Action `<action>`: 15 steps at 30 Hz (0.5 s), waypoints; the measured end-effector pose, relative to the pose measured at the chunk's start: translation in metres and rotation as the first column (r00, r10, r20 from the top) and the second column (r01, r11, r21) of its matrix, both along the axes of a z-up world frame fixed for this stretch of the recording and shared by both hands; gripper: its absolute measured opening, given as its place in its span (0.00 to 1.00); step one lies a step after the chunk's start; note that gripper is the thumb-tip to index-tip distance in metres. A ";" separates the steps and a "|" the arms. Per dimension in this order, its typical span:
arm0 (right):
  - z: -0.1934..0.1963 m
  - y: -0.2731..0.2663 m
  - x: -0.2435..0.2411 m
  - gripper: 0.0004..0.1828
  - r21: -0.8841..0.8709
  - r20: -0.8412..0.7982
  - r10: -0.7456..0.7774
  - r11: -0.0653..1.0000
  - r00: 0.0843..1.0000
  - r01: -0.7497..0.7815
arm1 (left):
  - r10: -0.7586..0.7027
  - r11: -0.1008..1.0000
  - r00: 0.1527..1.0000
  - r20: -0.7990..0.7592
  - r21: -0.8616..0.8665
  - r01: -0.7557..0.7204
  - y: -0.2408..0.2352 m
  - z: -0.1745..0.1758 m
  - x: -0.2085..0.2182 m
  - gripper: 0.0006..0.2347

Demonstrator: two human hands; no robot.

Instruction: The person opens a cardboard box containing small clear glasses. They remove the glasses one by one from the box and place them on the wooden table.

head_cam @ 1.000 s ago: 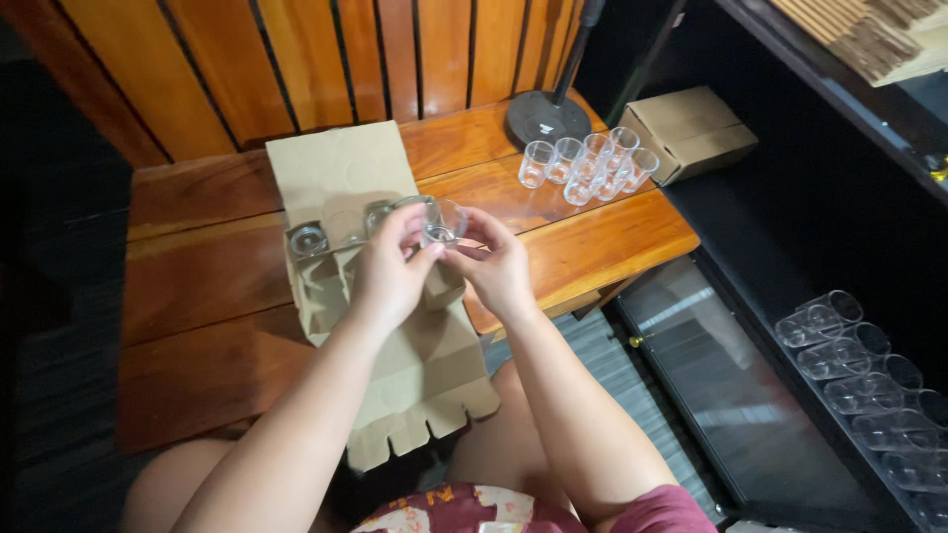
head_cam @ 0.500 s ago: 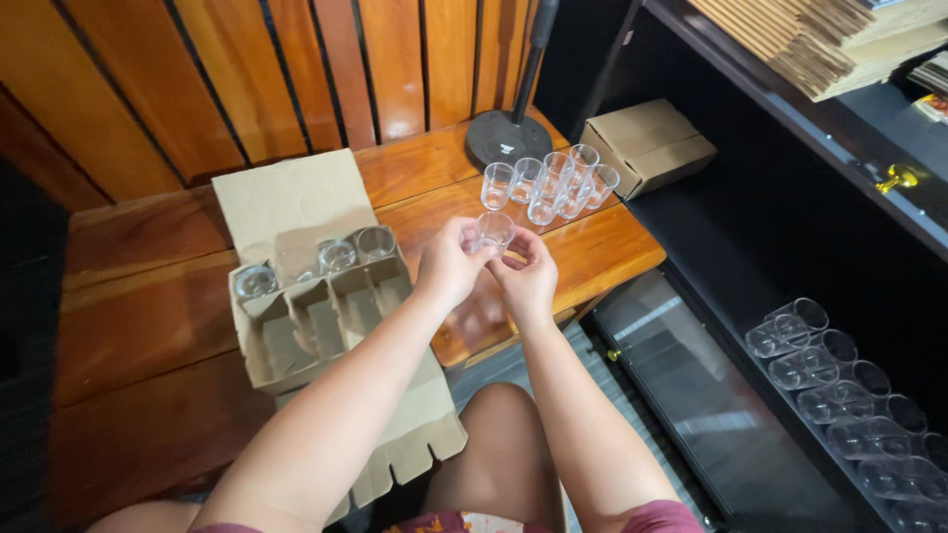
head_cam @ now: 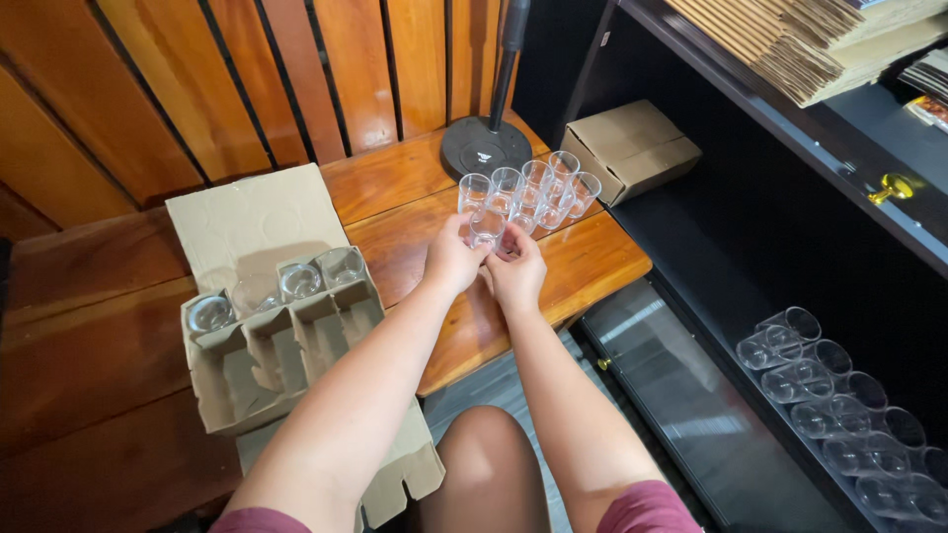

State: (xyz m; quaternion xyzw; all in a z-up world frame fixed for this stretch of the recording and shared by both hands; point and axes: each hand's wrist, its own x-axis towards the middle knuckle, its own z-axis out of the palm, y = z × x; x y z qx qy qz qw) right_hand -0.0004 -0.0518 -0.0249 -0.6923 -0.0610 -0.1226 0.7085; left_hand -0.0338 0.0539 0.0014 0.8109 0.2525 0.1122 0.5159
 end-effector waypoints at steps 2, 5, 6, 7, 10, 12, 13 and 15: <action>-0.005 0.006 0.011 0.30 0.011 0.001 -0.006 1.000 1.000 0.006 | -0.005 1.000 1.000 0.003 -0.005 0.005 0.002 -0.006 0.009 0.25; -0.007 0.009 0.018 0.29 0.008 -0.009 -0.018 1.000 1.000 0.018 | -0.018 1.000 1.000 -0.004 -0.015 0.018 0.002 -0.009 0.014 0.26; -0.006 0.010 0.018 0.28 -0.005 -0.017 -0.023 1.000 1.000 0.023 | -0.026 0.999 1.000 -0.010 -0.019 0.026 0.002 -0.008 0.016 0.27; -0.009 0.008 0.023 0.28 -0.006 -0.019 -0.023 1.000 1.000 0.023 | -0.026 0.999 1.000 -0.012 -0.020 0.026 0.001 -0.008 0.018 0.27; -0.015 0.003 0.029 0.27 -0.111 -0.041 -0.064 0.992 0.997 0.059 | -0.026 0.999 1.000 -0.017 -0.046 0.025 -0.003 -0.005 0.019 0.26; -0.009 0.002 0.024 0.28 -0.124 -0.054 -0.065 0.991 0.996 0.058 | -0.033 0.999 0.999 -0.040 -0.030 0.032 -0.007 0.002 0.017 0.27; -0.010 0.002 0.025 0.28 -0.124 -0.054 -0.067 0.990 0.996 0.060 | -0.035 0.999 0.999 -0.040 -0.030 0.033 -0.008 0.004 0.016 0.27; -0.013 0.002 0.026 0.31 -0.132 -0.051 -0.057 0.990 0.997 0.049 | -0.034 0.999 0.998 -0.060 -0.022 0.033 -0.008 0.008 0.014 0.29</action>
